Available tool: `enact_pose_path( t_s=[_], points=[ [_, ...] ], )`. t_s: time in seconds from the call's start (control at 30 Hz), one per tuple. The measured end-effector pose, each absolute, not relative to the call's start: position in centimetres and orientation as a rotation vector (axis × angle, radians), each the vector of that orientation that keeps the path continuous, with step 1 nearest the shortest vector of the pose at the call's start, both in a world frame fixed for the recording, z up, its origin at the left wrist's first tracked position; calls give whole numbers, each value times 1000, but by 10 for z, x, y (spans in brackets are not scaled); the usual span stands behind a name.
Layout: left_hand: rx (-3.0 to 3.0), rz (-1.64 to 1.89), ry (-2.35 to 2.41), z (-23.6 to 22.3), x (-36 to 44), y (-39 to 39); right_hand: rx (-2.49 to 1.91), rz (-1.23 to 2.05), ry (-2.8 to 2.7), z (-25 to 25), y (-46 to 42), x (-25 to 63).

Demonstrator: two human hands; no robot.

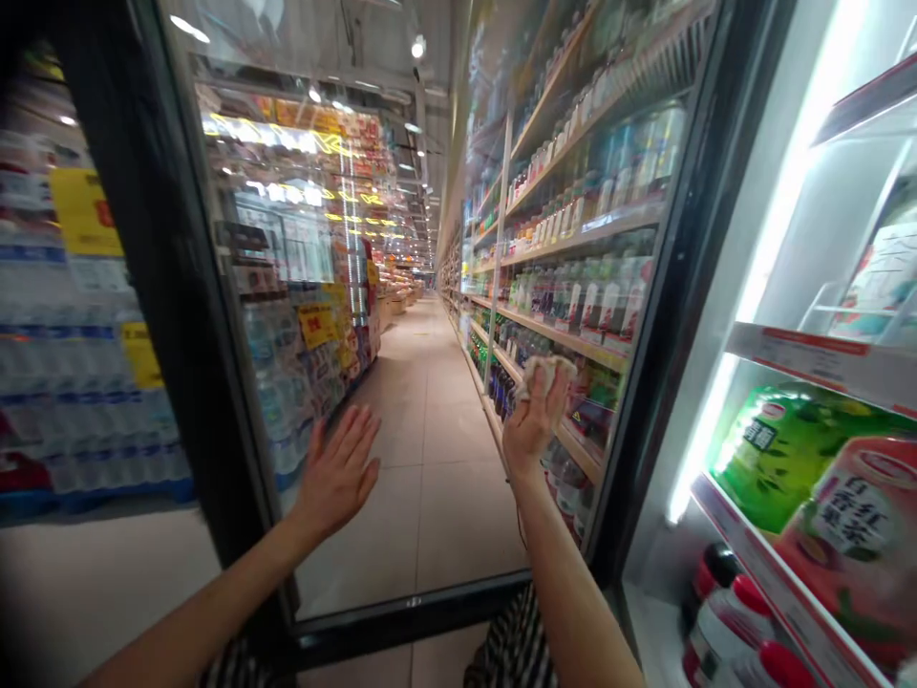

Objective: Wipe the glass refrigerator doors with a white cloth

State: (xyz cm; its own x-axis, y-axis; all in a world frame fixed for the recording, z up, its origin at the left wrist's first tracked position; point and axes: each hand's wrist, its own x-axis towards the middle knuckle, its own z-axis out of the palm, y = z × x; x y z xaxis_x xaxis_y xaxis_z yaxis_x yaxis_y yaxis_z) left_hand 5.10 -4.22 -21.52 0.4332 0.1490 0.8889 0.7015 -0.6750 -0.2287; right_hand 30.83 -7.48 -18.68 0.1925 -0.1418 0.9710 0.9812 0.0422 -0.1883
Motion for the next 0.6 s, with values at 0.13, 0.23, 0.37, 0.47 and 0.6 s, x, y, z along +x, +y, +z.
enact_pose_path(
  t_s=[0.13, 0.23, 0.37, 0.47, 0.6],
  points=[
    [-2075, -1234, -743, -218, 48, -42, -1151, -1119, -1161, -200, -72, 277],
    [-2051, -1233, -770, -213, 42, -40, -1105, -1171, -1538, -216, -74, 253],
    [-2015, -1252, -844, -206, 32, -38, -1106, -1166, -1278, -194, -74, 278],
    [-2010, -1273, -847, -206, 30, -38, -1088, -1095, -989, -172, -70, 283],
    [-2005, -1280, -831, -206, 27, -37, -1067, -1123, -1444, -197, -70, 237]
  ],
)
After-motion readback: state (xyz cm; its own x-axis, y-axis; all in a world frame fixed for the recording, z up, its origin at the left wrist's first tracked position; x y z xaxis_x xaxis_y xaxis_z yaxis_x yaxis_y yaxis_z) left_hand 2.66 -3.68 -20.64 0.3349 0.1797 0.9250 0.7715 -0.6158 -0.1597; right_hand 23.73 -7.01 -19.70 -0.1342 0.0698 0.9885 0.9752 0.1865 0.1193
